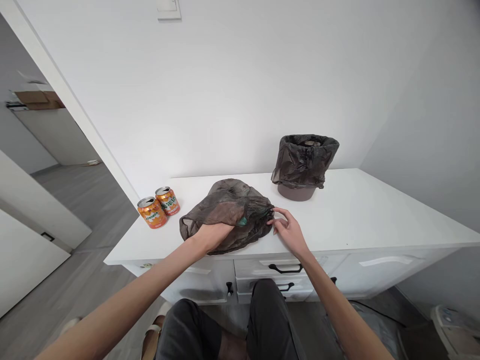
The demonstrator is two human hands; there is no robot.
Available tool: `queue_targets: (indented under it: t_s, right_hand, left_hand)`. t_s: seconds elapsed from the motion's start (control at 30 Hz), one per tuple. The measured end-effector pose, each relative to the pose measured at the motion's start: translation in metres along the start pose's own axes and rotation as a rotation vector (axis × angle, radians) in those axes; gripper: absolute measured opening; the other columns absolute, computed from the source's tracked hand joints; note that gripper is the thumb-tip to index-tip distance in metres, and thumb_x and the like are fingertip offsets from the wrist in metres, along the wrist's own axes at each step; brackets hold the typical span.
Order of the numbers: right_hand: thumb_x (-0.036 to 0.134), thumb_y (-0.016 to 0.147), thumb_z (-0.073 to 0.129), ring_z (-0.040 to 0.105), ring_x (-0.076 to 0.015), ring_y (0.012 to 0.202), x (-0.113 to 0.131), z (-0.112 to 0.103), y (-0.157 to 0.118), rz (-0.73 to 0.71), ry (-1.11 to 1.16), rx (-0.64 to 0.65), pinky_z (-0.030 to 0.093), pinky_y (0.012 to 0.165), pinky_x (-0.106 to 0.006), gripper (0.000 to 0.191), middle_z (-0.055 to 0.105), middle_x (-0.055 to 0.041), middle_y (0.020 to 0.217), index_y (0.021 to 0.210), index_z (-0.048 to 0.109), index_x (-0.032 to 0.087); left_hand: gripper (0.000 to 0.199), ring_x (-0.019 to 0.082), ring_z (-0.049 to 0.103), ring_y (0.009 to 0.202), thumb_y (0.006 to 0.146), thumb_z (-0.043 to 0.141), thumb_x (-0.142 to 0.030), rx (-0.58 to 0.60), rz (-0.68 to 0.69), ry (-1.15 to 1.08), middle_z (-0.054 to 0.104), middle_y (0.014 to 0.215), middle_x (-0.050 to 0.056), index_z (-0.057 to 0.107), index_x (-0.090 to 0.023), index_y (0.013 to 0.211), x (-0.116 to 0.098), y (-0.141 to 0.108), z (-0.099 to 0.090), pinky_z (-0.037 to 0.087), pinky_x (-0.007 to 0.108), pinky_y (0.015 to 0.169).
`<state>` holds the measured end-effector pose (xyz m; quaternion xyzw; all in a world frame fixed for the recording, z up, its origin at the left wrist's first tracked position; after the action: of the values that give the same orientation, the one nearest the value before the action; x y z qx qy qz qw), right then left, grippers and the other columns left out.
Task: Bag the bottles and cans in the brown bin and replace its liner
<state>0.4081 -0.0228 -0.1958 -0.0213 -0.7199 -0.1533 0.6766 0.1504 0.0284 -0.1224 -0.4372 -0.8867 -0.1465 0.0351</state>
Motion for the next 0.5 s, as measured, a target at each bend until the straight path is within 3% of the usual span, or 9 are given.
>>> queue_targets:
  t_s: [0.13, 0.27, 0.37, 0.5]
  right_hand:
    - [0.04, 0.08, 0.056, 0.064, -0.0194, 0.065, 0.001, 0.0, -0.001, -0.003, -0.029, 0.007, 0.054, 0.071, -0.037, 0.051, 0.078, -0.0058, 0.089, 0.127, 0.056, 0.021]
    - [0.042, 0.082, 0.058, 0.063, -0.0193, 0.063, -0.001, 0.0, -0.003, -0.017, -0.054, -0.012, 0.054, 0.07, -0.037, 0.048, 0.078, -0.0059, 0.088, 0.125, 0.058, 0.021]
    - [0.042, 0.082, 0.059, 0.063, -0.019, 0.064, -0.004, 0.001, -0.004, -0.009, -0.046, -0.023, 0.053, 0.071, -0.036, 0.048, 0.078, -0.0067, 0.091, 0.125, 0.058, 0.021]
    - [0.042, 0.081, 0.061, 0.062, -0.0189, 0.063, -0.005, 0.002, -0.006, -0.004, -0.052, -0.022, 0.054, 0.071, -0.037, 0.05, 0.079, -0.0079, 0.092, 0.125, 0.058, 0.02]
  left_hand:
    - [0.052, 0.027, 0.065, 0.134, 0.101, 0.046, -0.008, -0.018, 0.079, -0.017, 0.071, 0.139, 0.014, 0.056, -0.024, 0.149, -0.002, -0.048, -0.019, 0.051, 0.046, 0.114]
    - [0.059, 0.025, 0.049, 0.152, 0.104, 0.04, -0.009, -0.114, 0.096, -0.118, 0.06, 0.157, 0.006, 0.049, -0.033, 0.157, -0.007, -0.116, -0.048, 0.042, 0.05, 0.124]
    - [0.052, 0.027, 0.048, 0.153, 0.104, 0.049, -0.024, -0.194, -0.16, -0.291, 0.061, 0.156, 0.001, 0.052, -0.043, 0.152, -0.007, -0.165, -0.079, 0.044, 0.052, 0.125]
    - [0.039, 0.028, 0.057, 0.145, 0.099, 0.061, -0.041, -0.461, -0.63, -0.508, 0.063, 0.153, 0.0, 0.057, -0.043, 0.138, -0.001, -0.206, -0.127, 0.047, 0.052, 0.123]
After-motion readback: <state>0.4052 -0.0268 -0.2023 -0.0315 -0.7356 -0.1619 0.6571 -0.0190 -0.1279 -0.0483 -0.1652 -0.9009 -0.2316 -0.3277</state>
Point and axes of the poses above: each hand's wrist, its own y-axis towards the middle knuckle, its own z-axis out of the palm, x = y × z, the point moved 1 cm from there along y, towards the middle knuckle
